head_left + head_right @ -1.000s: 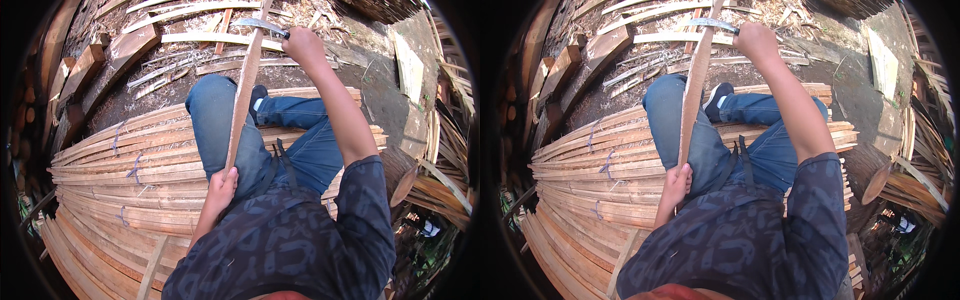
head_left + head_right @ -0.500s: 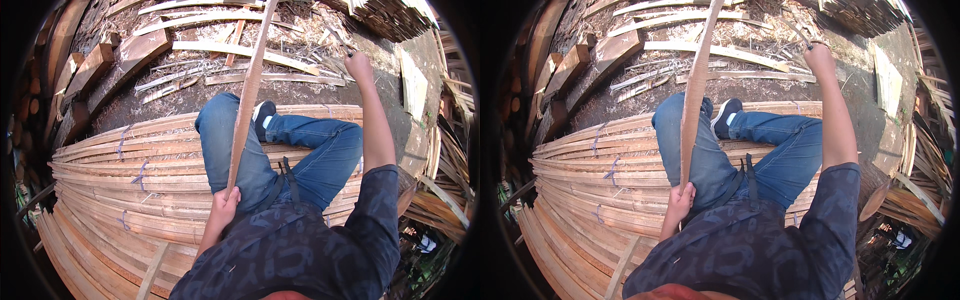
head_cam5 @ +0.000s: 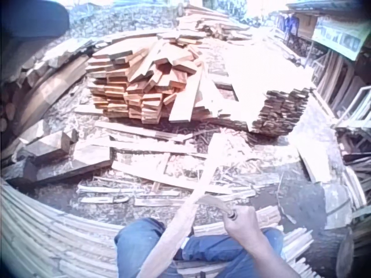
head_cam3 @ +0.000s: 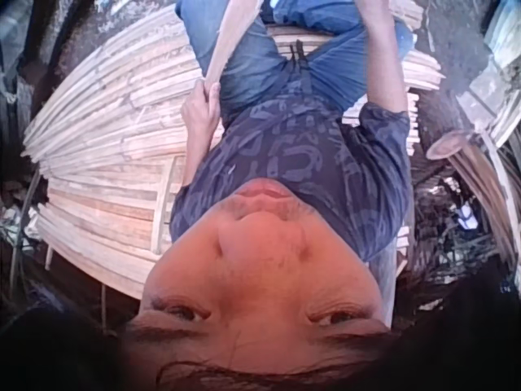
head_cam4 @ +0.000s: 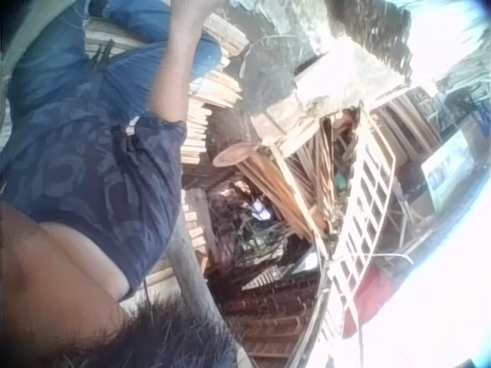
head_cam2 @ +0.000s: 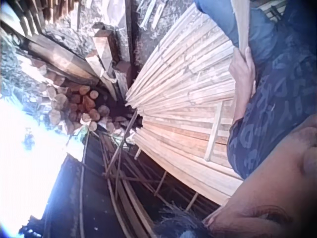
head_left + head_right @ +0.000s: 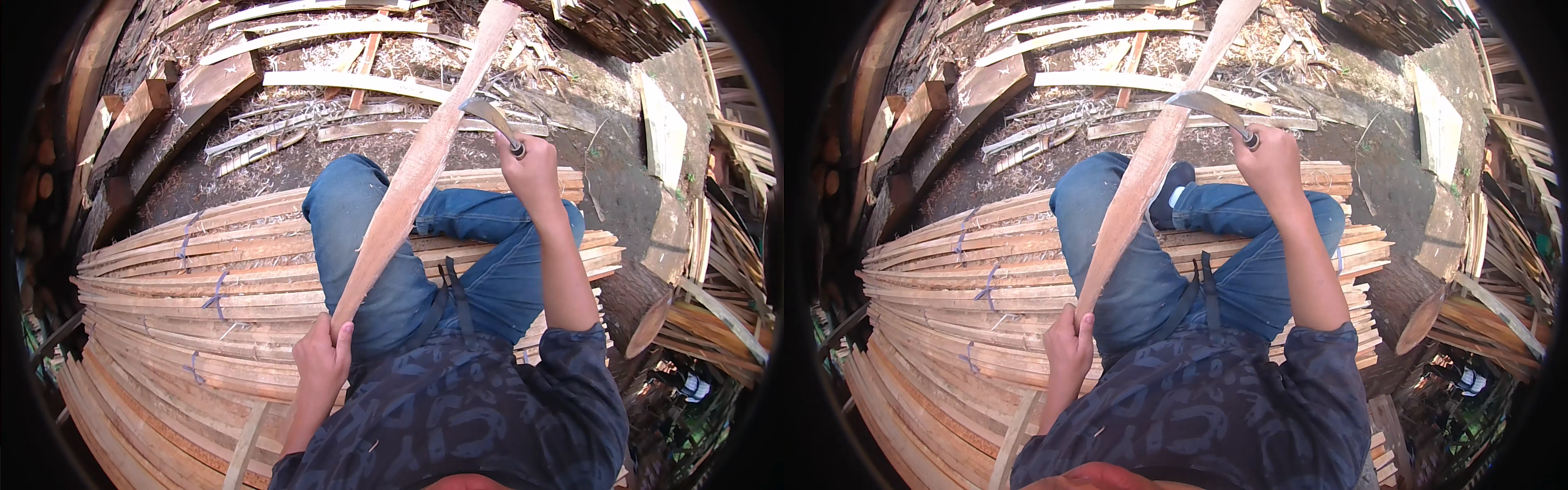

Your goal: The person sits on the ground and uses a knife to shave thin strips from a long piece of wood held against their leg. They repeatedly pull the knife along the wood to remove layers, creating a pile of wood shavings.

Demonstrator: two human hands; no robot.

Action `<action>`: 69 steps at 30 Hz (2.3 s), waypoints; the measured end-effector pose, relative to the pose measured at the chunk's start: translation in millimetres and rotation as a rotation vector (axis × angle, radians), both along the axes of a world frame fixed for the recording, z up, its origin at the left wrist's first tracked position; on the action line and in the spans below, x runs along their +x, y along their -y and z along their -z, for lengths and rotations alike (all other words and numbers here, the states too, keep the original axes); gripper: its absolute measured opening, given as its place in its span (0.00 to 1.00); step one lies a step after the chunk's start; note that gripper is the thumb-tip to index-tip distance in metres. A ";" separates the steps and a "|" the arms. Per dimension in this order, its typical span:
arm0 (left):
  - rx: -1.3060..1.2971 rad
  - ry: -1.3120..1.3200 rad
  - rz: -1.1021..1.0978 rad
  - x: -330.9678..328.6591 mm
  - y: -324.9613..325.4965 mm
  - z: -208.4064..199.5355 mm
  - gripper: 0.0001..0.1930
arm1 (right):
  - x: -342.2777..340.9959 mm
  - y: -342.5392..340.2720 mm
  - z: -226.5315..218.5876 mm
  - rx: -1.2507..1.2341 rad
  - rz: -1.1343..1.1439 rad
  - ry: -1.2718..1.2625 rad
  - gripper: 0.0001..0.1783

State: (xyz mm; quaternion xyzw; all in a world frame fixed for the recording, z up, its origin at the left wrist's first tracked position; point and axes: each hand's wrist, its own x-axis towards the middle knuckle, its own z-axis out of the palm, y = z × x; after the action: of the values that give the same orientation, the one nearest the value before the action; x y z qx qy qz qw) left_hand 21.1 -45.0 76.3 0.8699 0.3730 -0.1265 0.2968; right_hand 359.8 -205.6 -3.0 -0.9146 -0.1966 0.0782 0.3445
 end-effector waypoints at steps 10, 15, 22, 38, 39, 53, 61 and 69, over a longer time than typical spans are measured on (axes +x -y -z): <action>-0.121 0.166 -0.020 -8.2 11.8 39.3 0.17 | 2.9 -1.4 -12.5 -0.423 -0.136 0.275 0.13; -0.218 0.207 -0.067 -8.3 10.0 44.5 0.17 | 6.4 -10.6 -23.7 -0.455 -0.155 0.314 0.13; -0.141 0.228 0.006 -7.6 8.7 51.2 0.18 | 16.4 -22.5 -27.3 -0.565 -0.210 0.347 0.11; -0.143 0.220 0.034 -1.5 -1.2 53.2 0.20 | 36.7 -6.5 0.4 -0.325 -0.007 0.273 0.13; -0.168 0.213 0.031 -3.3 0.1 53.5 0.20 | 17.7 -18.4 -6.4 -0.347 -0.075 0.276 0.11; -0.414 0.234 -0.077 7.9 -6.6 41.9 0.18 | 126.0 -25.2 0.9 -0.531 0.190 0.269 0.13; -0.444 0.254 -0.096 -2.1 -8.1 55.8 0.18 | 27.6 -27.6 -16.0 -0.443 -0.166 0.380 0.12; -0.538 0.235 -0.156 -3.7 -7.6 55.2 0.18 | 104.0 -19.8 11.9 -0.576 0.004 0.352 0.14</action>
State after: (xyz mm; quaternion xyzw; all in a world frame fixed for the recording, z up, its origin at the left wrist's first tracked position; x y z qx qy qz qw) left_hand 17.5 -37.4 21.1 0.7373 0.3549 -0.0961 0.5667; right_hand 463.8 -185.8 -14.9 -0.9742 -0.2212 -0.0291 0.0331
